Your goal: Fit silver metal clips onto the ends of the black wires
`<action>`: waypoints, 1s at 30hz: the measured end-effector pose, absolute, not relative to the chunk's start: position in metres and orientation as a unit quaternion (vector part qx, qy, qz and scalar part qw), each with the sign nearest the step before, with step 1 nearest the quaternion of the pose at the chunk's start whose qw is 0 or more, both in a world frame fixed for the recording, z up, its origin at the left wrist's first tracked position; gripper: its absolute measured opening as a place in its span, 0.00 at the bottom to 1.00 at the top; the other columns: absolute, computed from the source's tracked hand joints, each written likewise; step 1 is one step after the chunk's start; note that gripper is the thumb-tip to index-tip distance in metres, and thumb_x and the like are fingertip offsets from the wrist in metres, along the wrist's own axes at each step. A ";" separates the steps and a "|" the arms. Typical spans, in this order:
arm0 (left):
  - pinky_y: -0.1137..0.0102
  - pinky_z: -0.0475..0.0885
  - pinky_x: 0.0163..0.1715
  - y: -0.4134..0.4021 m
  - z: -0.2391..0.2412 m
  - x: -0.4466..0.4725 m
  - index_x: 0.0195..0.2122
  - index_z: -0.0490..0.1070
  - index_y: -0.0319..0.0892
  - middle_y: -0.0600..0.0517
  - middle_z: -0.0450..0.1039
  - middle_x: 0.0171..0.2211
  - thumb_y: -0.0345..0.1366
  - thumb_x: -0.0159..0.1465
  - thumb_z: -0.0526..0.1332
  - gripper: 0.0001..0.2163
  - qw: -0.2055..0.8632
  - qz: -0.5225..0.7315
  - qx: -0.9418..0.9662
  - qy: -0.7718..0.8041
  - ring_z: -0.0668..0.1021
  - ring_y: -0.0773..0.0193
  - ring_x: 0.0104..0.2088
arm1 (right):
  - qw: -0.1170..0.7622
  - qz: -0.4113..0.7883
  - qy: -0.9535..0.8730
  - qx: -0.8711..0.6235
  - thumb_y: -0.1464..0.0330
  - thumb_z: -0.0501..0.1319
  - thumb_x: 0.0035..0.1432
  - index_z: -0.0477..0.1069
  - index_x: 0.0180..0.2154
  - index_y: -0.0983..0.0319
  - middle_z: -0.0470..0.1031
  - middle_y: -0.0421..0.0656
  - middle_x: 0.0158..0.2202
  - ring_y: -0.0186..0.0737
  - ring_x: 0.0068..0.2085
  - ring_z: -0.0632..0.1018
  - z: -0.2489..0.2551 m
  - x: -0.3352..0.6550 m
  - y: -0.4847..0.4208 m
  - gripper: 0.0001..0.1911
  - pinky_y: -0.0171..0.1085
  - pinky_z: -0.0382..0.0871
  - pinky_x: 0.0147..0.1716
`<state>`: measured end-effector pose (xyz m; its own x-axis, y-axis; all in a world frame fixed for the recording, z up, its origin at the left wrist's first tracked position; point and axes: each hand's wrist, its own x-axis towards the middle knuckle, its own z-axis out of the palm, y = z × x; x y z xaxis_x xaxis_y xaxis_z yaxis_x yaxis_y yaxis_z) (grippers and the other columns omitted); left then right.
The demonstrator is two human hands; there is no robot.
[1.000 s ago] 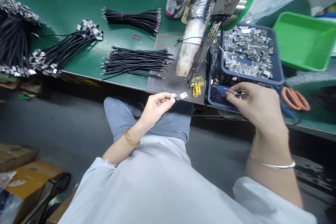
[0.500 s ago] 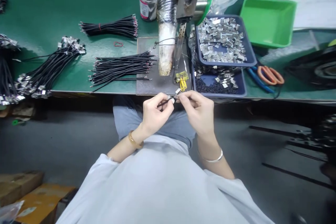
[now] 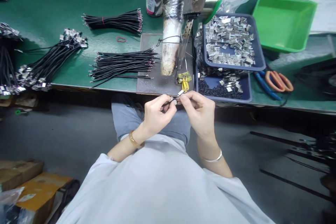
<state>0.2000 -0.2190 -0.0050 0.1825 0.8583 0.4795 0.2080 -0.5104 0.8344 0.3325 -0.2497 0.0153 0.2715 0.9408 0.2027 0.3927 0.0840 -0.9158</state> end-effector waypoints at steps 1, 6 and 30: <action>0.81 0.61 0.22 -0.219 -0.005 0.200 0.24 0.64 0.41 0.61 0.59 0.19 0.28 0.62 0.60 0.09 0.320 0.513 0.699 0.381 0.63 0.76 0.20 | 0.508 0.281 -0.533 -0.616 0.64 0.61 0.63 0.72 0.27 0.61 0.76 0.39 0.26 0.32 0.27 0.74 0.014 0.333 -0.250 0.13 0.31 0.66 0.27; 0.81 0.61 0.21 -0.219 -0.004 0.200 0.24 0.65 0.40 0.61 0.59 0.19 0.28 0.62 0.61 0.09 0.322 0.510 0.699 0.383 0.63 0.76 0.20 | 0.505 0.290 -0.529 -0.617 0.64 0.61 0.63 0.73 0.27 0.61 0.75 0.39 0.25 0.31 0.25 0.73 0.012 0.334 -0.249 0.12 0.31 0.65 0.26; 0.79 0.64 0.23 -0.209 0.006 0.189 0.28 0.68 0.40 0.58 0.64 0.21 0.37 0.60 0.64 0.08 0.654 0.419 0.532 0.336 0.65 0.76 0.20 | 0.511 0.270 -0.501 -0.644 0.49 0.63 0.61 0.69 0.20 0.61 0.68 0.37 0.15 0.29 0.18 0.66 0.022 0.347 -0.244 0.26 0.32 0.58 0.20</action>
<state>0.1893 -0.2088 0.0062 0.4218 0.9067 0.0069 -0.1903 0.0811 0.9784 0.3474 -0.2442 0.0218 0.3525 0.9212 0.1648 0.3697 0.0247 -0.9288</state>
